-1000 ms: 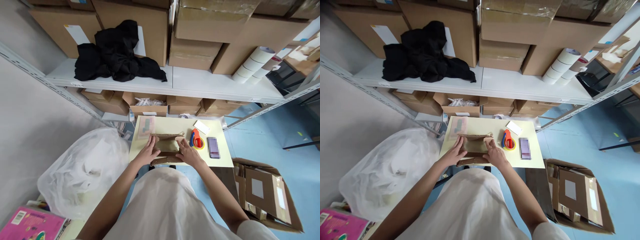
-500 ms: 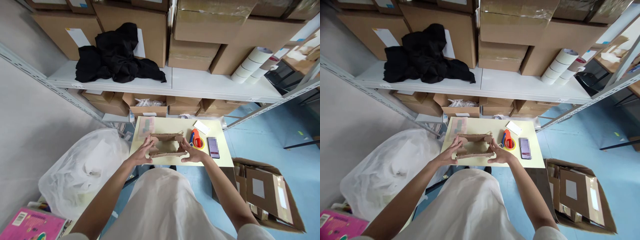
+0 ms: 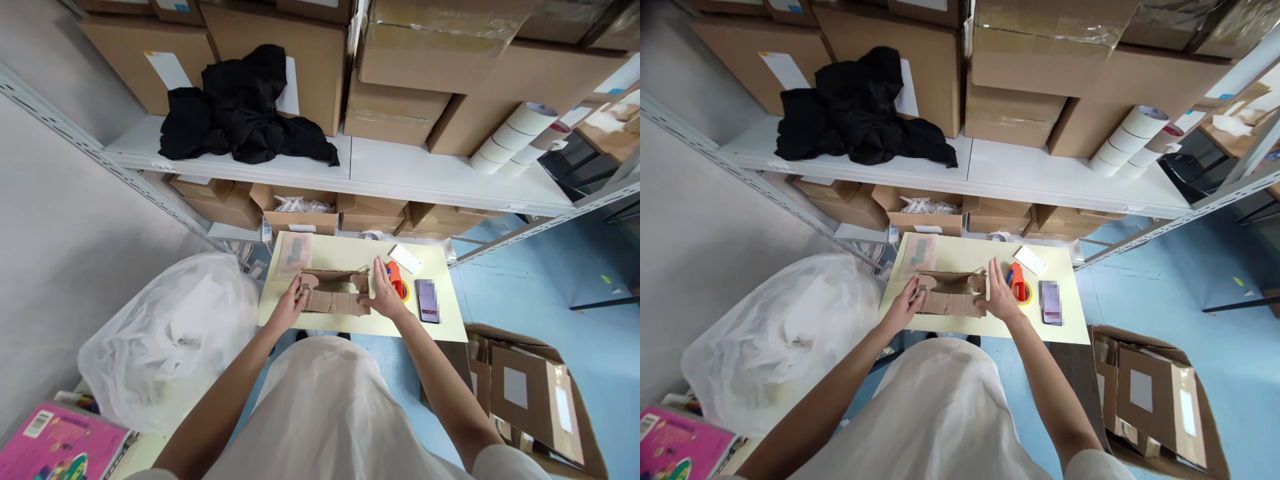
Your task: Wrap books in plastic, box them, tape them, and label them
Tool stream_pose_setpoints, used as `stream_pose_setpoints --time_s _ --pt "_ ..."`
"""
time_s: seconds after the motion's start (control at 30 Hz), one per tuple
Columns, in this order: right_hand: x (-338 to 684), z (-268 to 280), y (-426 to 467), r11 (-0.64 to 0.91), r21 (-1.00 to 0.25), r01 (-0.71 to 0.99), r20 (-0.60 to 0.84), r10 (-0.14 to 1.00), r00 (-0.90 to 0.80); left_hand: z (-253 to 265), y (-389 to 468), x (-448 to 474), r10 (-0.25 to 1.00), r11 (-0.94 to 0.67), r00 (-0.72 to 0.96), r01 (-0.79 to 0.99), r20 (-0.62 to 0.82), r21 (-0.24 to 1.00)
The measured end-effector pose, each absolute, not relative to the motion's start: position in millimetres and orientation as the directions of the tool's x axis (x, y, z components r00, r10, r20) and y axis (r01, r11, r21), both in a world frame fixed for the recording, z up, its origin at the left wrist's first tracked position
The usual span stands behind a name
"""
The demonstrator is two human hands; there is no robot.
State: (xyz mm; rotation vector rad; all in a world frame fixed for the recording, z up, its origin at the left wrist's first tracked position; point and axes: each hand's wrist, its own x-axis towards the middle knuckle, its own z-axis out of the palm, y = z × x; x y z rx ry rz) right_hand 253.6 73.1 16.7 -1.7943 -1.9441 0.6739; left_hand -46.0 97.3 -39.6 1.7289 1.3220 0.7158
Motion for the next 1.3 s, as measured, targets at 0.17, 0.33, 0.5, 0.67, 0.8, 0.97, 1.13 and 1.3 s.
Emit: stream_pose_setpoints --time_s 0.17,0.33,0.5,0.67,0.8,0.97,1.13,1.3 --pt "251 21 78 0.172 -0.567 0.805 -0.087 0.960 -0.266 -36 96 -42 0.950 -0.102 0.301 0.549 -0.082 0.829" --pt "249 -1 58 0.113 -0.525 0.844 -0.049 0.985 -0.163 -35 93 -39 0.929 -0.135 0.360 0.556 -0.092 0.820" --pt "243 -26 43 -0.029 -0.605 0.796 -0.079 0.997 -0.023 -45 86 -31 0.899 -0.224 0.433 0.581 -0.064 0.783" --pt "237 -55 37 -0.123 -0.739 0.662 -0.110 0.992 0.062 -56 84 -17 0.926 -0.205 0.374 0.626 -0.058 0.752" --pt "238 -72 33 -0.171 -0.767 0.618 -0.126 0.985 0.116 -61 86 -9 0.943 -0.198 0.330 0.643 -0.034 0.739" --pt "242 -79 34 -0.099 -0.742 0.664 -0.082 0.995 0.057 -60 83 -2 0.933 -0.295 0.359 0.759 0.005 0.581" --pt "245 -84 41 -0.005 -0.725 0.688 0.016 1.000 0.024 -50 82 15 0.805 -0.555 0.592 0.770 -0.029 0.316" --pt "256 -79 37 0.031 -0.789 0.614 0.010 0.999 -0.038 -52 90 28 0.893 -0.409 0.441 0.878 -0.089 0.248"
